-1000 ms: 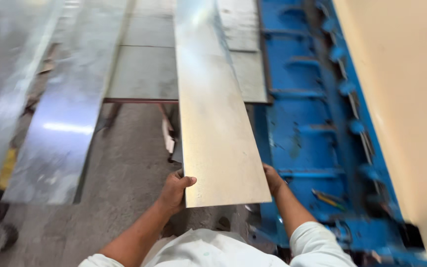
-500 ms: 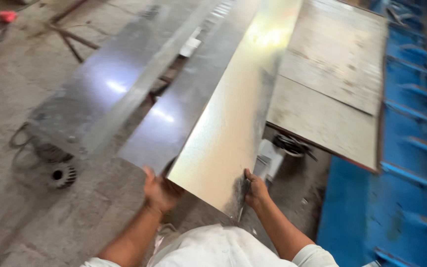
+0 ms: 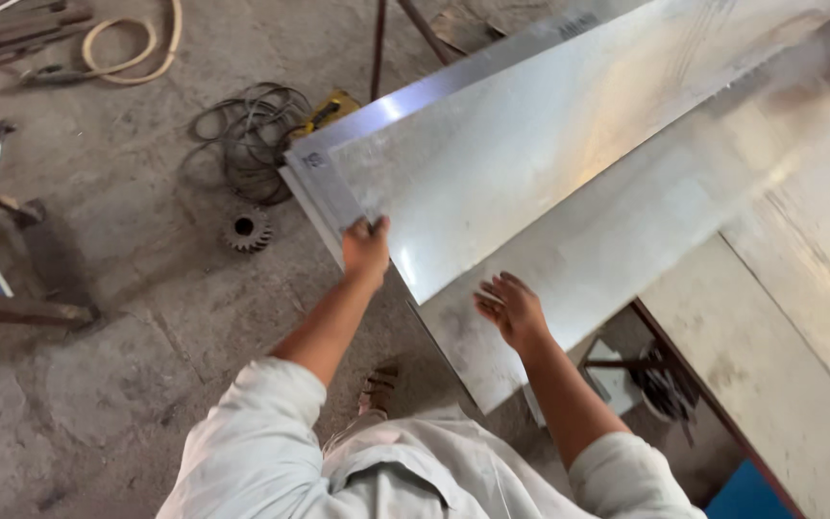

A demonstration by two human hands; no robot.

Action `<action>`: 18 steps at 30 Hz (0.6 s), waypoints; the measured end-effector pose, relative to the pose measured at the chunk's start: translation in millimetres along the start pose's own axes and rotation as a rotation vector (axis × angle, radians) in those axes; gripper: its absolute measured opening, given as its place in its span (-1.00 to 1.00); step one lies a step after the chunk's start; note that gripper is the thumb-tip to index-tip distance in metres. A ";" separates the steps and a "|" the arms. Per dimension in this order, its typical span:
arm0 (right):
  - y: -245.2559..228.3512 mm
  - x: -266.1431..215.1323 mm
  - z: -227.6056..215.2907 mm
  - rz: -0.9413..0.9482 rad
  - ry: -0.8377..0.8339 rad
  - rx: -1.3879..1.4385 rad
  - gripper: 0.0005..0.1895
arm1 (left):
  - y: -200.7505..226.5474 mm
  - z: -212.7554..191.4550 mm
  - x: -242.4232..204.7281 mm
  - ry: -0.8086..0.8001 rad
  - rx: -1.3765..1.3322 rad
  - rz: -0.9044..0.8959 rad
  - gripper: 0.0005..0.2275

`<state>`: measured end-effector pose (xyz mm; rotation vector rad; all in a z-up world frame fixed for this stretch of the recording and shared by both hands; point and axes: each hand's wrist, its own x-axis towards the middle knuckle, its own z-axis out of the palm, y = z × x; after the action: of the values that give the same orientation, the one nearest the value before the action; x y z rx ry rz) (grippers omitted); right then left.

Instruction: The person repeatedly picks up rectangular metal sheets from a stack, places them into a blue industrial press machine, and operates the lever to process them. After each cycle, the person removes the processed sheet and places it onto a growing pile of finished pieces.

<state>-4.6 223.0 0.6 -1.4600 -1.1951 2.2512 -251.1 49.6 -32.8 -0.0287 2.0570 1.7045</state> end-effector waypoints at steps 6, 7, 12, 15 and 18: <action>19.5 -39.3 2.4 0.129 -0.131 -0.222 -0.43 | 43.1 -50.1 154.3 0.099 0.288 0.090 -0.64; 26.5 -43.7 -5.4 0.171 -0.072 -0.224 -0.44 | 48.9 -59.5 171.3 0.013 0.400 0.001 -0.63; 49.2 -62.9 -63.3 0.302 0.165 -0.274 -0.51 | 54.3 -91.8 195.1 -0.134 1.035 -0.146 -0.59; 53.1 -68.8 -100.1 0.298 0.272 -0.253 -0.54 | 57.2 -100.1 204.3 -0.022 0.986 -0.126 -0.55; 56.1 -70.6 -128.1 0.320 0.384 -0.296 -0.53 | 62.6 -92.2 237.5 -0.014 1.007 -0.105 -0.55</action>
<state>150.9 213.3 -15.8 -2.2147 -1.2769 1.8868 -512.8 42.7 -49.6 0.1898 2.5988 0.4633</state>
